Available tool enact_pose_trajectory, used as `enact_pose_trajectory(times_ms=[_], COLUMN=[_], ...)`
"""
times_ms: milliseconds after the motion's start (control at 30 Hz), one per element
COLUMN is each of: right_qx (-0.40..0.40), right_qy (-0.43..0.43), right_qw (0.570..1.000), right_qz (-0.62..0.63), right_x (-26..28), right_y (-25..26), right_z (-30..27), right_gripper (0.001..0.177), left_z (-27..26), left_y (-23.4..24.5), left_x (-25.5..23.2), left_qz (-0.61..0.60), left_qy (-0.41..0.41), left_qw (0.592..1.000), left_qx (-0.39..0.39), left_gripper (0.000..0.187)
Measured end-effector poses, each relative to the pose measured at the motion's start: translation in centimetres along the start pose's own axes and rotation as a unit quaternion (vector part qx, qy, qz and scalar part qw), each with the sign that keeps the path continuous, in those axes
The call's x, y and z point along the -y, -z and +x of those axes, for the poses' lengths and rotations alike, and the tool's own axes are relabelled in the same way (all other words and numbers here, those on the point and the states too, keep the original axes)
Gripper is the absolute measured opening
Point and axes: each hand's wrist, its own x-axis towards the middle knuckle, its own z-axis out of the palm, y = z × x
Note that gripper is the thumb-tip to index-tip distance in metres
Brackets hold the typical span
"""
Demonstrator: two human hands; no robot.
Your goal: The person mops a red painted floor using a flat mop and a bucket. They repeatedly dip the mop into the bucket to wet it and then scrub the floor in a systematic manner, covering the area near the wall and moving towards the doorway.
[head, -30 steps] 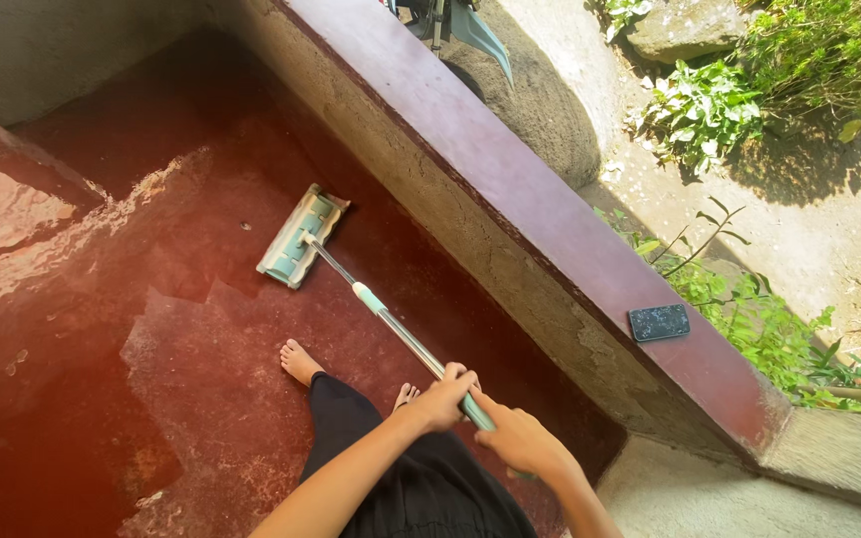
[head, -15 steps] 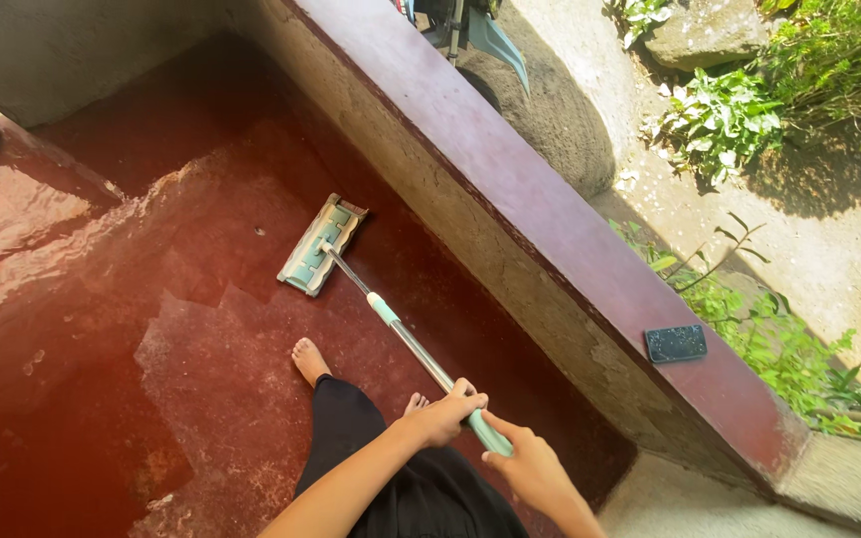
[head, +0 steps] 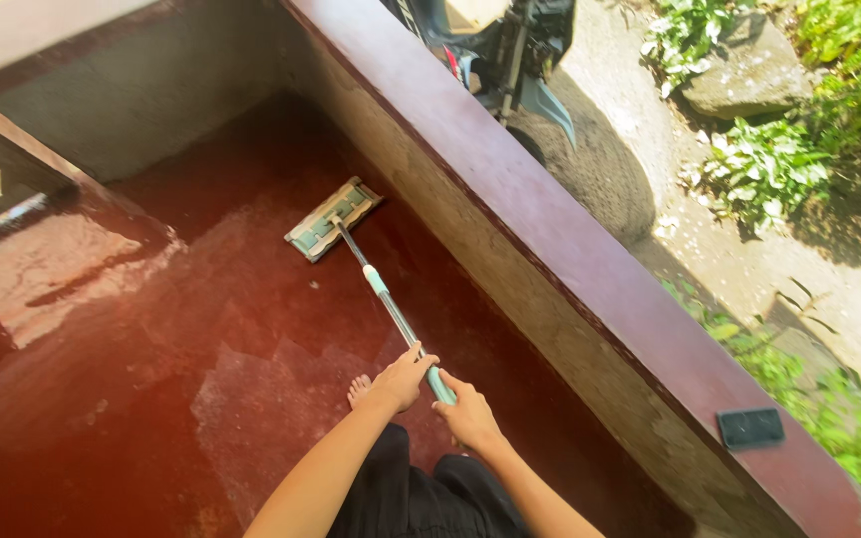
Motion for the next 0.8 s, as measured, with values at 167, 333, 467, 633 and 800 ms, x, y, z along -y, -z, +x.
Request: enact_pose_trajectory(times_ms=[167,333,467,633,800], right_qx=[-0.012,-0.014,-0.003,0.032,0.027], right_qy=[0.002,-0.004,-0.012,-0.018,-0.018], right_qw=[1.0,1.0,1.0,0.999,0.998], right_qz=[-0.021,-0.022,-0.021,0.027,-0.057], right_x=[5.2,10.6,14.5,16.6,14.5], right_y=[-1.0,-0.3,-0.7,-2.5,-2.3], right_z=[8.9,16.0,19.8,23.2,22.4], right_gripper=[0.072,0.071,0.07,0.071,0.064], left_z=[1.4,1.7,0.0,-0.1,-0.2], left_y=[5.6,5.9,8.2,12.1,14.3], left_x=[5.1,11.4,13.2,13.7,11.7], left_qz=[-0.024,-0.049,-0.094,-0.086,-0.09], left_qy=[0.025,-0.003,0.046,0.046,0.053], left_qw=[0.999,0.996,0.993,0.988,0.989], left_qx=[-0.02,-0.076,-0.06,-0.118,-0.104], left_gripper=[0.074,0.055,0.051,0.045,0.044])
